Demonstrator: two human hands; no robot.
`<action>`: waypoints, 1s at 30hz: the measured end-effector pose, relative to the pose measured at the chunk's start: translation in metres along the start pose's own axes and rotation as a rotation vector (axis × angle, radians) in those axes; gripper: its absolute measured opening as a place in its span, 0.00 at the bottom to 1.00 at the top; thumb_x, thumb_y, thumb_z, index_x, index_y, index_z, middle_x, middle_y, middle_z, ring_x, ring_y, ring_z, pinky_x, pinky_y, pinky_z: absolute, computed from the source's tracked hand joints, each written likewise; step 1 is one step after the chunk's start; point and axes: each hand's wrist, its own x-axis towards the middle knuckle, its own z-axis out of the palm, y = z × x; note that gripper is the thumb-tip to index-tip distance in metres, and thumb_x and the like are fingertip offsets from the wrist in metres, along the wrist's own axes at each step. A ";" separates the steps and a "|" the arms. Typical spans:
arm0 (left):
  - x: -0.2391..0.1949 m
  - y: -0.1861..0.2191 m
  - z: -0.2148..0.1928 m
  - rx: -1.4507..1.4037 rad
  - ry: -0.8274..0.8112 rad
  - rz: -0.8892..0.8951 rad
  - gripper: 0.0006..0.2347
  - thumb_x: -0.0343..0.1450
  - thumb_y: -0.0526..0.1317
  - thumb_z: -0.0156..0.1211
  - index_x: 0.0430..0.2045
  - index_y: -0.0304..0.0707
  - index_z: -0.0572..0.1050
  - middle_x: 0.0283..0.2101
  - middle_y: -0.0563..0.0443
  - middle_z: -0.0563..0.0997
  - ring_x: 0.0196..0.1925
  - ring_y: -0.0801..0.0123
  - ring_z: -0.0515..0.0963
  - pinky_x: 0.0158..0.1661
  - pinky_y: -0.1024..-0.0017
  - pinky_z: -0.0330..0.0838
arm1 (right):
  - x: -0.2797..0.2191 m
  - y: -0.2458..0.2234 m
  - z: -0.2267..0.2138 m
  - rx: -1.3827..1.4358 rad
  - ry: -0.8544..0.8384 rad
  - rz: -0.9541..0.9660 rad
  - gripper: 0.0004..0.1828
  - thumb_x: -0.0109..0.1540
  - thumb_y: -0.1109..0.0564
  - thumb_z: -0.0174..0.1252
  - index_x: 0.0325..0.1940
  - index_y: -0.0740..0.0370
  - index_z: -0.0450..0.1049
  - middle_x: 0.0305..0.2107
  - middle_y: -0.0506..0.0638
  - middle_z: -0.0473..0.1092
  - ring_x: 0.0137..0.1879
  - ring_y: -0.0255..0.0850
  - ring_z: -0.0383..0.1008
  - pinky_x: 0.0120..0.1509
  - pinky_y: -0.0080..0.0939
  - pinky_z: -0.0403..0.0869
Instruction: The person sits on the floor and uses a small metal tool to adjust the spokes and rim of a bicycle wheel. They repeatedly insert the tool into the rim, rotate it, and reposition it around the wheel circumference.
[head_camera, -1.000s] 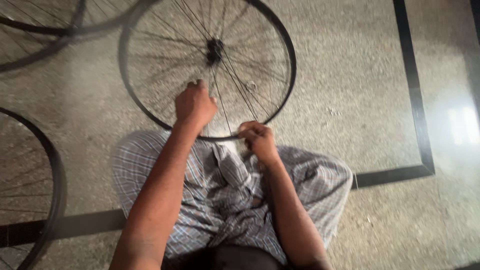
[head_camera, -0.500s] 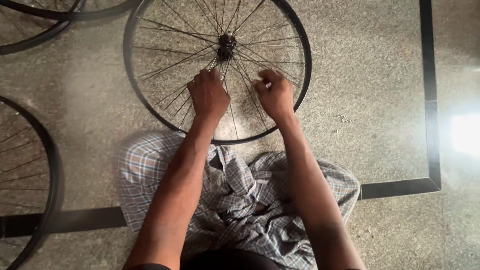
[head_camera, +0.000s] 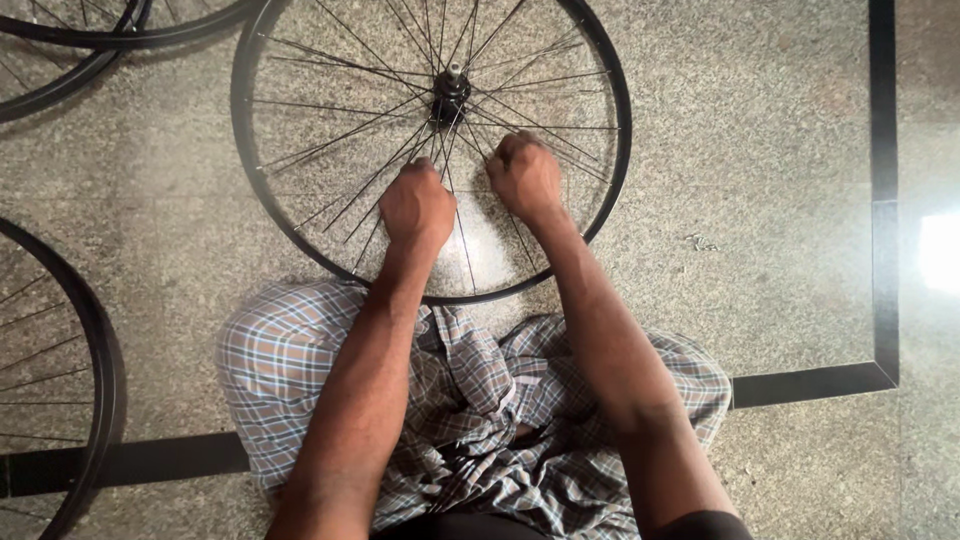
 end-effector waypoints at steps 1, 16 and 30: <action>0.002 -0.002 0.001 0.000 -0.022 -0.003 0.09 0.72 0.33 0.60 0.43 0.27 0.77 0.39 0.34 0.81 0.26 0.59 0.81 0.25 0.62 0.76 | 0.001 -0.001 -0.002 -0.014 -0.057 0.060 0.11 0.63 0.53 0.56 0.41 0.62 0.78 0.37 0.58 0.75 0.38 0.50 0.75 0.42 0.53 0.76; -0.018 0.032 -0.010 -0.327 0.118 0.203 0.19 0.72 0.36 0.60 0.57 0.26 0.69 0.47 0.34 0.80 0.42 0.56 0.83 0.42 0.64 0.80 | -0.102 0.026 -0.050 0.604 -0.174 0.191 0.14 0.67 0.53 0.58 0.51 0.66 0.77 0.23 0.45 0.69 0.30 0.31 0.65 0.33 0.36 0.66; -0.013 0.055 0.029 -1.092 -0.217 -0.170 0.07 0.72 0.37 0.65 0.34 0.32 0.75 0.29 0.47 0.82 0.25 0.70 0.80 0.20 0.74 0.73 | -0.086 0.013 -0.072 0.952 -0.427 0.475 0.16 0.71 0.52 0.49 0.50 0.63 0.79 0.23 0.43 0.69 0.28 0.30 0.63 0.32 0.31 0.64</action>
